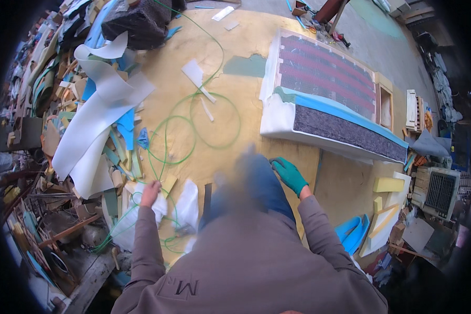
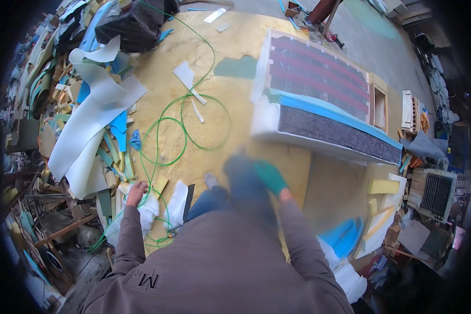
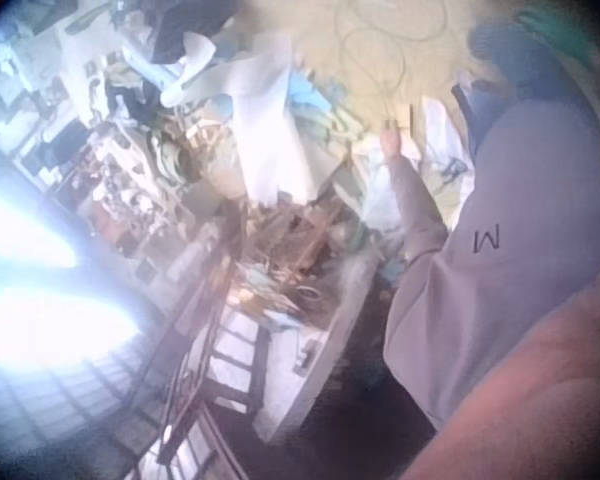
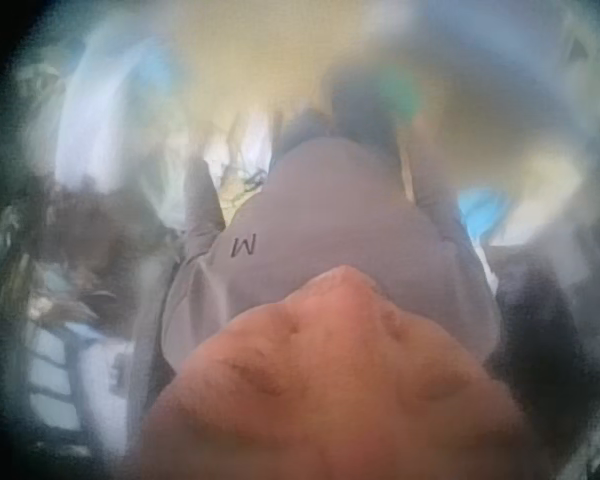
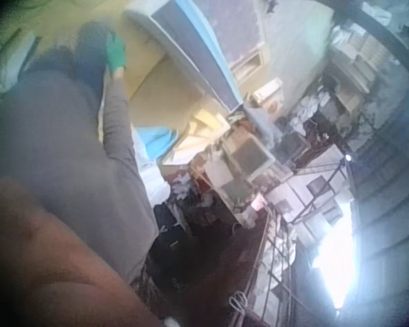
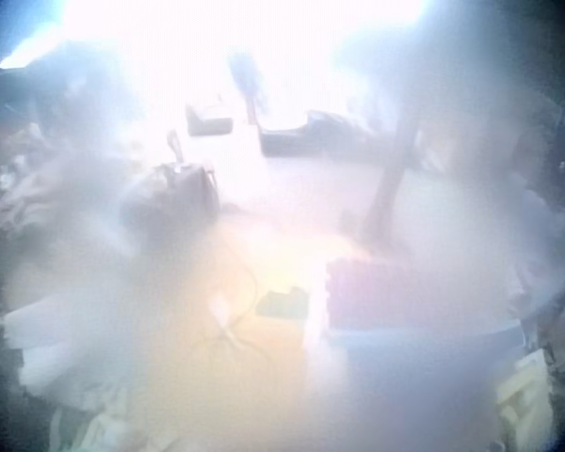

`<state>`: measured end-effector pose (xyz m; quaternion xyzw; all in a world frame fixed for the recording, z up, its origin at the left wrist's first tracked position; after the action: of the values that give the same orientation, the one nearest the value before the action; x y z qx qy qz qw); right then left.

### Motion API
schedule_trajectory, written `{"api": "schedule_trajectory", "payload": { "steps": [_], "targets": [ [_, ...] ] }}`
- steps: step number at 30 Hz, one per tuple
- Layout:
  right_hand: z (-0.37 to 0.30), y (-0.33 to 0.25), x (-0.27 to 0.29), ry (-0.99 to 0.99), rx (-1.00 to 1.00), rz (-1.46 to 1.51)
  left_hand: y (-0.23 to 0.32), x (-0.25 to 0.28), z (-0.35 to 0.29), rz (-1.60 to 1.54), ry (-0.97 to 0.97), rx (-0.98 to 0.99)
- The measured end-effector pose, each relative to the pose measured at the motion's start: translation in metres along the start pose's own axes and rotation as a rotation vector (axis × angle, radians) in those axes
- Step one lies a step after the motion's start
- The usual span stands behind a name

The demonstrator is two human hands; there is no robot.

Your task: The person sprays adhesive onto a mesh-covered wooden frame, then places a light blue foam sheet onto the frame and presses it down. They repeat the process by spraying adhesive again and placing a second foam piece. The person works in a cluttered workshop with foam scraps and tools visible.

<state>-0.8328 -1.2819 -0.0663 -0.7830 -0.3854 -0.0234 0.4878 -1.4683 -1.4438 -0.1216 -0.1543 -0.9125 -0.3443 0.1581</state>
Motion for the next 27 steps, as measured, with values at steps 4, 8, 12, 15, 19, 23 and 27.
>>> {"api": "schedule_trajectory", "payload": {
  "steps": [4, 8, 12, 15, 19, 23, 27],
  "targets": [
    [0.069, -0.055, 0.0, -0.044, 0.042, -0.155, 0.07, 0.059, 0.063, -0.147, 0.043, -0.106],
    [0.183, -0.126, 0.013, -0.08, 0.116, -0.07, 0.092, 0.08, 0.1, -0.16, 0.024, -0.015],
    [0.288, -0.185, 0.034, -0.15, -0.041, 0.099, 0.062, 0.064, 0.085, -0.103, -0.098, 0.451],
    [0.337, -0.233, 0.046, -0.107, 0.049, 0.183, 0.067, 0.038, 0.068, -0.189, -0.345, 0.597],
    [0.392, -0.279, 0.058, -0.081, 0.213, -0.076, 0.124, 0.064, 0.102, 0.043, -0.444, 0.475],
    [0.469, -0.324, 0.081, -0.13, 0.147, 0.162, 0.183, 0.123, 0.183, -0.155, -0.231, 0.407],
    [0.569, -0.397, 0.104, -0.17, 0.142, 0.257, 0.211, 0.192, 0.285, -0.184, -0.149, 0.321]
  ]
}}
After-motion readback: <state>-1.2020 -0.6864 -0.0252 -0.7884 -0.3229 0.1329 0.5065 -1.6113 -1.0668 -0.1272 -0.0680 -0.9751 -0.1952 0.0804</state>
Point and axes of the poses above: each hand's wrist, its own z-axis towards the middle knuckle, its own x-axis out of the back of the hand, y = z × x, the point moved 9 cm from there along z, towards the middle knuckle, and after that the axes turned 8 degrees about -y, right-handed, at the moved point
